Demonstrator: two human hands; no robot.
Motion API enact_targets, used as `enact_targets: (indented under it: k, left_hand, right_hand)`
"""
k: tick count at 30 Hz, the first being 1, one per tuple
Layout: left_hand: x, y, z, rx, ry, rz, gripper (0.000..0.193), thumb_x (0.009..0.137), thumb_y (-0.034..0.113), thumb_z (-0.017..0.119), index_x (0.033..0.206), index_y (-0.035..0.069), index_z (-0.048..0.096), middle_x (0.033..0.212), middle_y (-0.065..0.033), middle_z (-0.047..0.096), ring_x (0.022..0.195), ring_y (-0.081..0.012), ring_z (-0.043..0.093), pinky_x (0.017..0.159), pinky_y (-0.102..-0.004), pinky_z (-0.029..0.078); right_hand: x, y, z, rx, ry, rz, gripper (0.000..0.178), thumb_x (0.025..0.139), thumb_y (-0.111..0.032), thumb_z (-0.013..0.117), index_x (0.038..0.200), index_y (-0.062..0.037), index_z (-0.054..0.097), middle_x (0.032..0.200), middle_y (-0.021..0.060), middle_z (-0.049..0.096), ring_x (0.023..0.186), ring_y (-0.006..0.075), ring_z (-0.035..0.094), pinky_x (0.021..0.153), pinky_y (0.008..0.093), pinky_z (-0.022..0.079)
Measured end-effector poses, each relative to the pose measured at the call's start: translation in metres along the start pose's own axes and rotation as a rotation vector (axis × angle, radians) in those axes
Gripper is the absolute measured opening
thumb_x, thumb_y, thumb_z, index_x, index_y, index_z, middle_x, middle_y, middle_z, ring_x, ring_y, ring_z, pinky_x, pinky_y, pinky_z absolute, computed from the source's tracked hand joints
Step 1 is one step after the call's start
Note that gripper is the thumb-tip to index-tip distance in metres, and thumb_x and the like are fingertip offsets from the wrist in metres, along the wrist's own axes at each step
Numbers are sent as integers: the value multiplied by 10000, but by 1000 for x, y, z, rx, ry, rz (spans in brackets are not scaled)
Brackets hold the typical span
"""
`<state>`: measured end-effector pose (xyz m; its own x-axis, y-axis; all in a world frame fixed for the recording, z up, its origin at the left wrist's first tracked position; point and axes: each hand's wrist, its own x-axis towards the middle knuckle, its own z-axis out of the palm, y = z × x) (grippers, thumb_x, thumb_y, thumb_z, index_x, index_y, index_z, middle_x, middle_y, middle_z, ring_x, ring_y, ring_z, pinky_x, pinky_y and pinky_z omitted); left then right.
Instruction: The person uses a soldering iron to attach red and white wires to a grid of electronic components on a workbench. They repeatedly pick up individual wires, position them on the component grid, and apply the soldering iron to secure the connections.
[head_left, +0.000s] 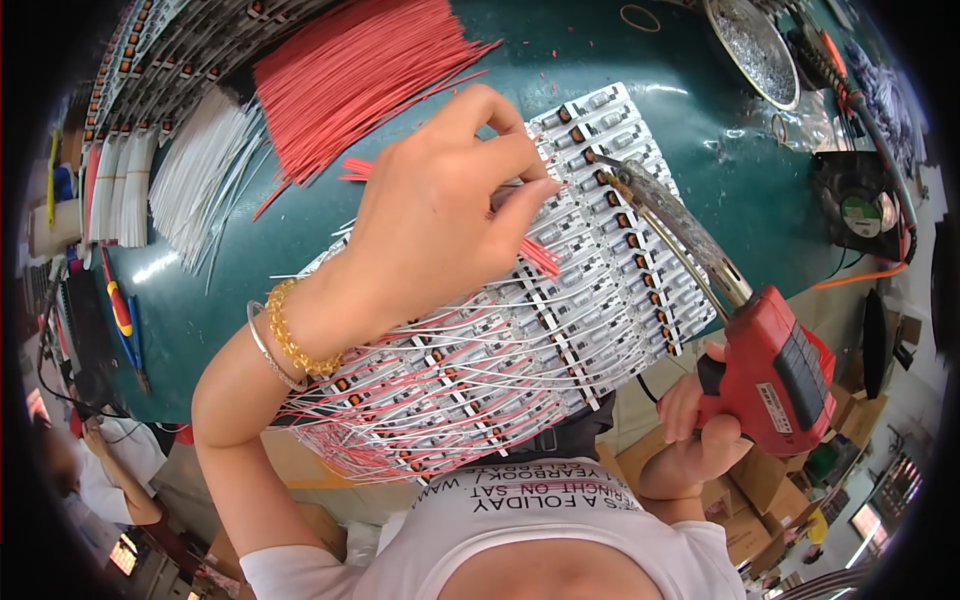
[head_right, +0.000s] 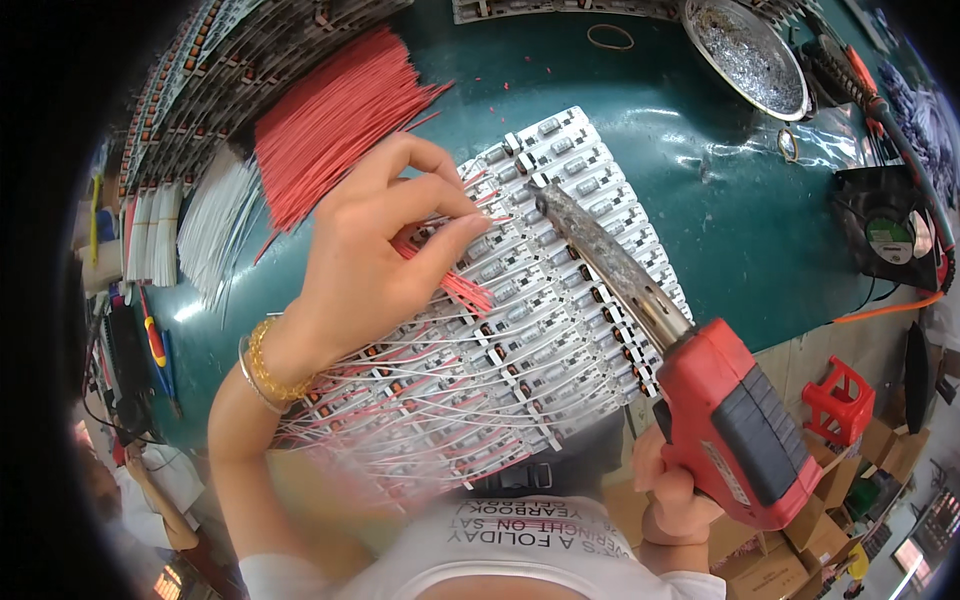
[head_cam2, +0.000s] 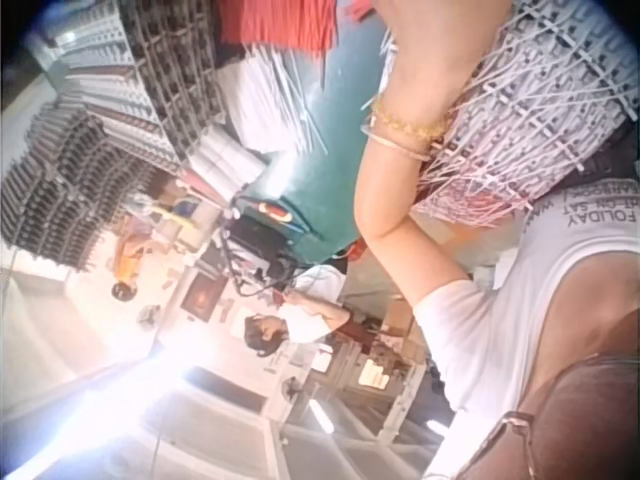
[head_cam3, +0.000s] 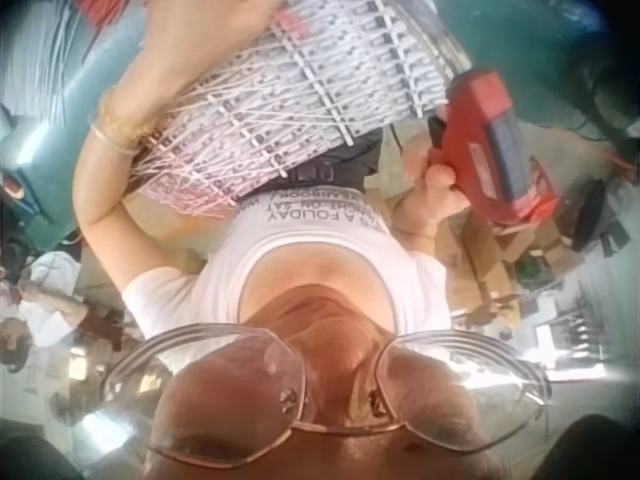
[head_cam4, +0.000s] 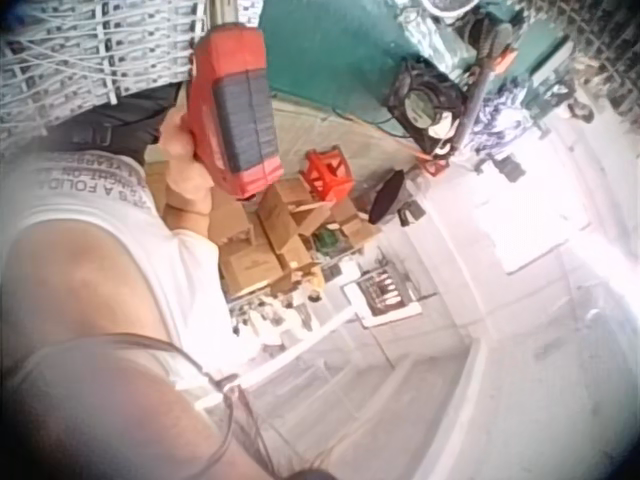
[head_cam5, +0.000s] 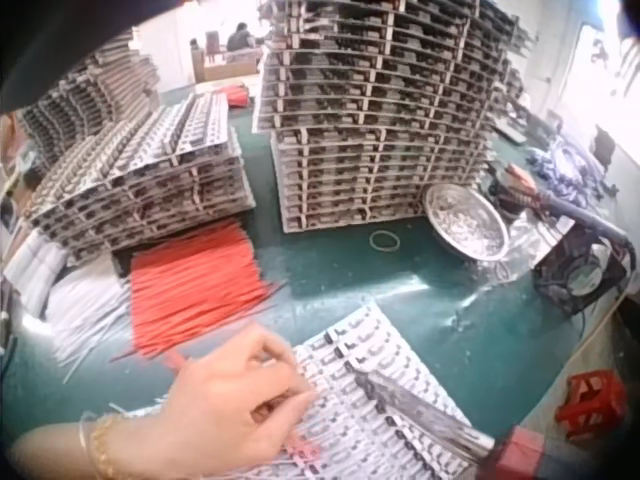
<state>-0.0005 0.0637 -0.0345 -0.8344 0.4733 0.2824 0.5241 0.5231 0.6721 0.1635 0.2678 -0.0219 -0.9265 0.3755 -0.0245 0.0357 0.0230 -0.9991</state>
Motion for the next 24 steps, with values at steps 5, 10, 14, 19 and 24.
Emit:
enact_targets:
  k: [5, 10, 14, 19, 24]
  left_hand:
    - [-6, 6, 15, 97, 71, 18, 102, 712, 23, 661, 725, 13, 560, 793, -60, 551, 583, -164, 570, 484, -255, 440]
    - [-5, 5, 18, 143, 69, 40, 117, 702, 10, 655, 717, 25, 540, 783, -52, 550, 577, -178, 583, 481, -269, 444]
    - [-4, 2, 18, 126, 84, 49, 111, 700, 3, 650, 707, 22, 542, 769, -54, 552, 579, -177, 589, 484, -265, 447]
    - [-4, 2, 19, 136, 86, 58, 104, 699, 2, 648, 702, 19, 545, 759, -55, 556, 577, -176, 593, 485, -263, 448]
    - [-5, 2, 15, 121, 87, 43, 101, 700, 6, 649, 707, 17, 549, 761, -54, 558, 574, -175, 591, 488, -263, 446]
  right_hand:
    - [-2, -1, -5, -4, -75, 7, 740, 787, -513, 591, 1114, 127, 414, 442, -10, 413, 343, 81, 383, 358, 218, 331]
    - [-4, 2, -7, 1, -63, 50, 723, 785, -498, 602, 1088, 132, 417, 454, 0, 424, 346, 88, 392, 356, 224, 336]
    - [-14, 20, -25, -22, 62, 142, 709, 777, -482, 615, 1086, 125, 419, 460, 0, 423, 348, 91, 394, 358, 223, 335]
    - [-14, 22, -31, -239, -8, -17, 711, 767, -467, 633, 1100, 124, 421, 460, -5, 421, 349, 86, 392, 360, 219, 330]
    - [-22, 40, -50, 54, 155, 187, 731, 754, -484, 634, 1093, 130, 429, 460, -3, 425, 350, 80, 389, 361, 216, 332]
